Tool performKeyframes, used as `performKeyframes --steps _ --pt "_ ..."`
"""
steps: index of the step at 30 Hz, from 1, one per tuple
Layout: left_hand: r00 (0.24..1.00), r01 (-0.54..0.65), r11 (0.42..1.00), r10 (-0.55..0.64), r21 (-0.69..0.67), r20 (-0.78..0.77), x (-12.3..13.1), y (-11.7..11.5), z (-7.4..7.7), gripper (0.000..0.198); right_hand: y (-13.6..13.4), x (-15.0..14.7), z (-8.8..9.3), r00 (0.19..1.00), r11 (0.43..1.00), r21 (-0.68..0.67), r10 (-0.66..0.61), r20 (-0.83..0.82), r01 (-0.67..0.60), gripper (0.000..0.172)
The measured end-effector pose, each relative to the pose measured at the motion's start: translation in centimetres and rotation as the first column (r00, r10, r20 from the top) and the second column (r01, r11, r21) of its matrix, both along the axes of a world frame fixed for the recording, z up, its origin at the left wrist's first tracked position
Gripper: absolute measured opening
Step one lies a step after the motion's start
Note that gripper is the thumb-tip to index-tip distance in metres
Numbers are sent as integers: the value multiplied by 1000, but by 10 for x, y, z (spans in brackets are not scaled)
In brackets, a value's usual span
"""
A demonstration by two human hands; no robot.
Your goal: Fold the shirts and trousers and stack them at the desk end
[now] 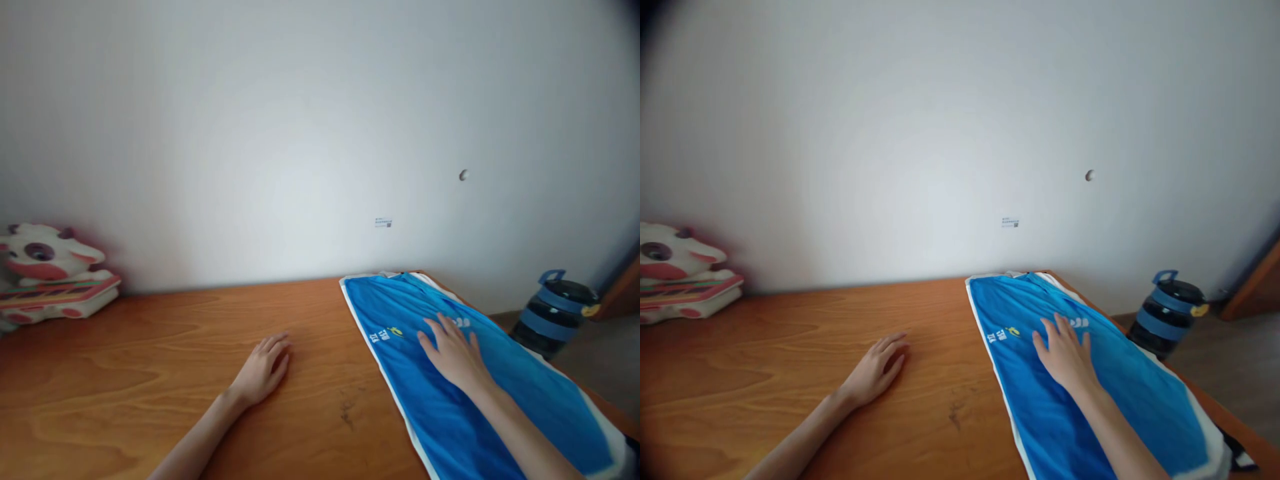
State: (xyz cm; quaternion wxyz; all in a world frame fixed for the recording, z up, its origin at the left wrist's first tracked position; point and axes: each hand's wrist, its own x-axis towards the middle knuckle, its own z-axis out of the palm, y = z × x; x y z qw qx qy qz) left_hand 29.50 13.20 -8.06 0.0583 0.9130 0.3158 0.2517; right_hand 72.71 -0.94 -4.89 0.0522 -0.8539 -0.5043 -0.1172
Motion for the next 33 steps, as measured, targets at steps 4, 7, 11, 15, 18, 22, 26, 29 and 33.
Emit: performKeyframes --steps 4,7,11,15,18,22,26,29,33 --pt "998 -48 999 48 -2 49 -39 -13 3 27 34 -46 -21 986 986 -1 167 -11 -167 62" --pt "997 -29 999 31 -43 63 -58 -25 8 29 41 -45 -43 986 979 -128 147 -77 -156 66" --pt "989 -46 992 62 -121 134 -75 -29 9 30 50 -59 -50 1000 994 -105 8 16 -6 60" --pt "980 -107 985 128 -137 154 -83 -26 5 31 70 -131 -48 975 963 179 181 125 -202 53" --pt "985 -132 985 143 -108 101 -90 -24 6 34 86 -197 -54 863 780 381 493 115 -496 42" --pt "979 -184 978 192 -102 70 -104 -20 7 34 96 -255 -65 764 672 438 643 55 -597 34" --pt "969 -248 960 248 -130 -15 -106 -17 3 40 93 -267 -68 690 657 400 719 -79 -638 39" --pt "957 -280 954 268 -106 -112 -101 -18 0 38 85 -263 -63 668 662 388 730 -141 -641 39" --pt "949 -295 952 281 -80 -145 -98 -19 -1 38 74 -262 -52 665 679 360 724 -183 -640 36"
